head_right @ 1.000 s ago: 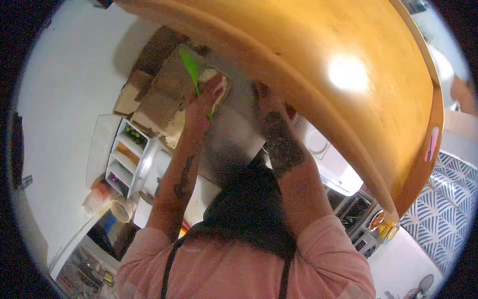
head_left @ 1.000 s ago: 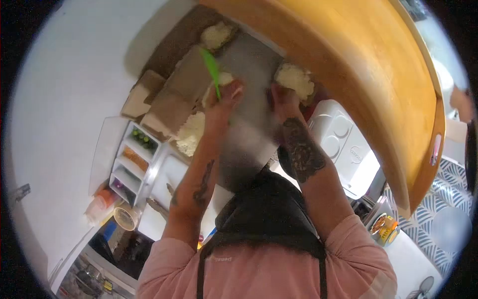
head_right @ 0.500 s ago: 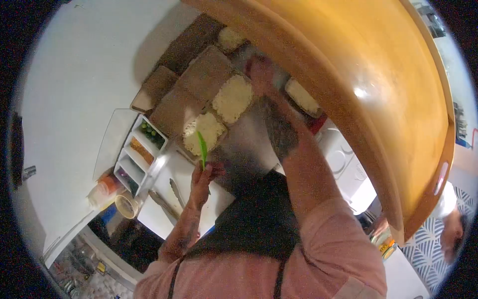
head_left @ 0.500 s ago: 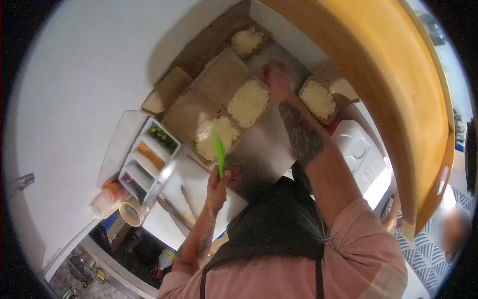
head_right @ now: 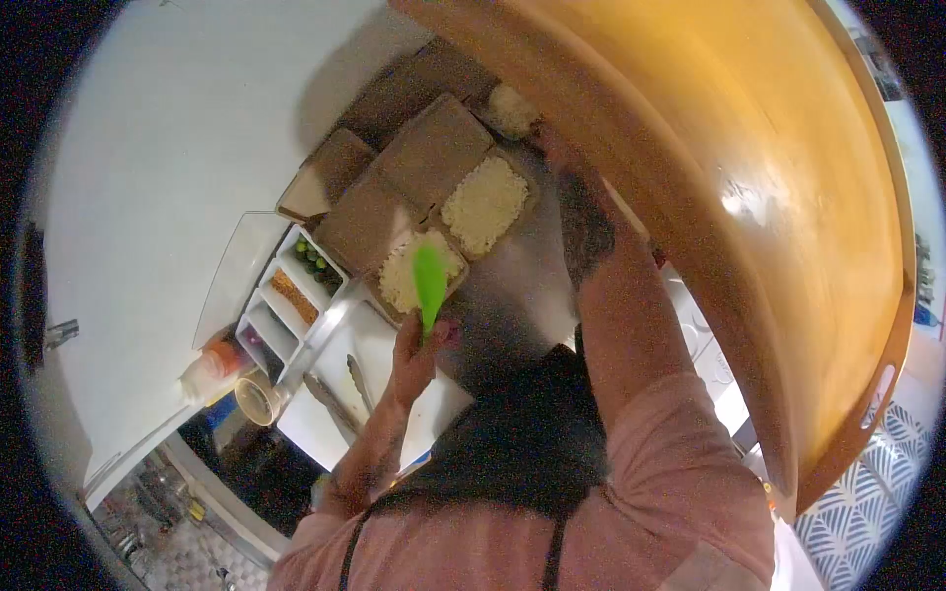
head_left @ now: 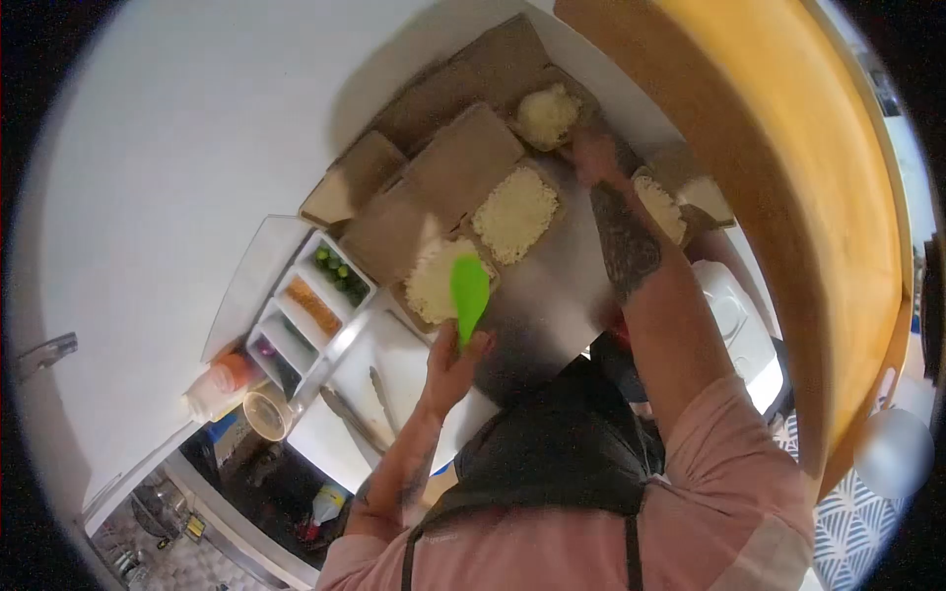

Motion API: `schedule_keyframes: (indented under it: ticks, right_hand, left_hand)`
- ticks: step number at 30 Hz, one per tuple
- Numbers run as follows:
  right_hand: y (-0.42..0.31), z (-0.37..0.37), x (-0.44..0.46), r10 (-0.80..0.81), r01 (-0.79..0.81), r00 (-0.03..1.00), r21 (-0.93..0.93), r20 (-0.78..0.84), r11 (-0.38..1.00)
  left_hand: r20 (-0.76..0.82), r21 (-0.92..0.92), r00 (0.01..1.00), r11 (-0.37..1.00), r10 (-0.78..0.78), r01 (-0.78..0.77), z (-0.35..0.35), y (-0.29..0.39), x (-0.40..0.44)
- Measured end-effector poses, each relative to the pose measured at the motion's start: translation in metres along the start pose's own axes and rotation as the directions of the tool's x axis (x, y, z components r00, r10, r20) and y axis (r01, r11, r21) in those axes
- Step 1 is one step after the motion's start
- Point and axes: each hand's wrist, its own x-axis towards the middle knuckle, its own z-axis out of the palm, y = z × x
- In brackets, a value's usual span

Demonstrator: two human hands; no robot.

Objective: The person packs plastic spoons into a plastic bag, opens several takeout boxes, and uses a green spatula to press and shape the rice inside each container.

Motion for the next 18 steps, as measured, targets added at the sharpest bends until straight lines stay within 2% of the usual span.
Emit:
schedule_keyframes:
  ticks: [2,3,5,7,8,9,10,11,13,14,16,17,18]
  right_hand:
    - [0.005,0.012,-0.021,-0.072,0.066,0.989,-0.055,-0.127,0.996]
    - [0.009,0.015,-0.028,-0.110,0.095,0.976,-0.086,-0.189,0.992]
    - [0.010,0.007,-0.039,-0.085,0.076,0.993,-0.100,-0.085,0.992]
    - [0.012,0.003,-0.036,0.023,-0.011,0.997,-0.143,0.079,0.990]
    - [0.024,0.026,-0.022,0.118,-0.082,0.974,-0.184,0.192,0.979]
    - [0.030,0.047,-0.013,0.212,-0.145,0.930,-0.230,0.301,0.962]
    - [0.035,0.063,-0.014,0.074,-0.059,0.987,-0.108,0.143,0.992]
    - [0.058,0.096,-0.013,-0.048,0.048,0.998,0.000,-0.036,0.999]
    - [0.051,0.101,-0.023,0.046,0.015,0.981,0.309,-0.190,0.951]
    - [0.035,0.086,-0.028,0.228,-0.139,0.966,0.505,-0.119,0.852]
    - [-0.004,0.063,-0.037,0.389,-0.130,0.906,0.765,-0.168,0.631]
    - [-0.027,0.056,-0.040,0.405,0.037,0.859,0.826,-0.314,0.563]
    - [-0.020,0.064,-0.039,0.317,0.099,0.863,0.746,-0.394,0.659]
  left_hand:
    - [-0.005,0.036,0.999,0.999,0.037,-0.037,0.003,-0.003,0.011]
    - [0.032,-0.012,0.997,0.997,0.071,-0.071,0.003,-0.008,0.019]
    - [0.106,-0.112,0.984,0.985,0.143,-0.131,0.007,-0.005,0.036]
    - [0.040,0.181,0.999,0.983,0.020,-0.027,0.020,0.022,0.046]
    - [-0.010,0.321,0.999,0.946,-0.035,0.037,0.028,0.042,0.052]
    - [-0.010,0.584,0.964,0.784,0.265,-0.209,0.030,0.051,0.065]
    - [0.078,0.787,0.846,0.489,0.527,-0.377,0.030,0.060,0.081]
    - [0.053,0.747,0.833,0.532,0.550,-0.399,0.028,0.072,0.101]
    - [0.012,0.713,0.779,0.540,0.628,-0.446,0.024,0.102,0.142]
    - [-0.001,0.720,0.728,0.505,0.686,-0.475,0.025,0.120,0.162]
    - [0.043,0.817,0.728,0.395,0.685,-0.421,0.026,0.150,0.198]
    - [0.172,0.860,0.651,0.210,0.739,-0.466,0.024,0.160,0.224]
    - [0.306,0.871,0.570,0.017,0.762,-0.491,0.023,0.170,0.252]
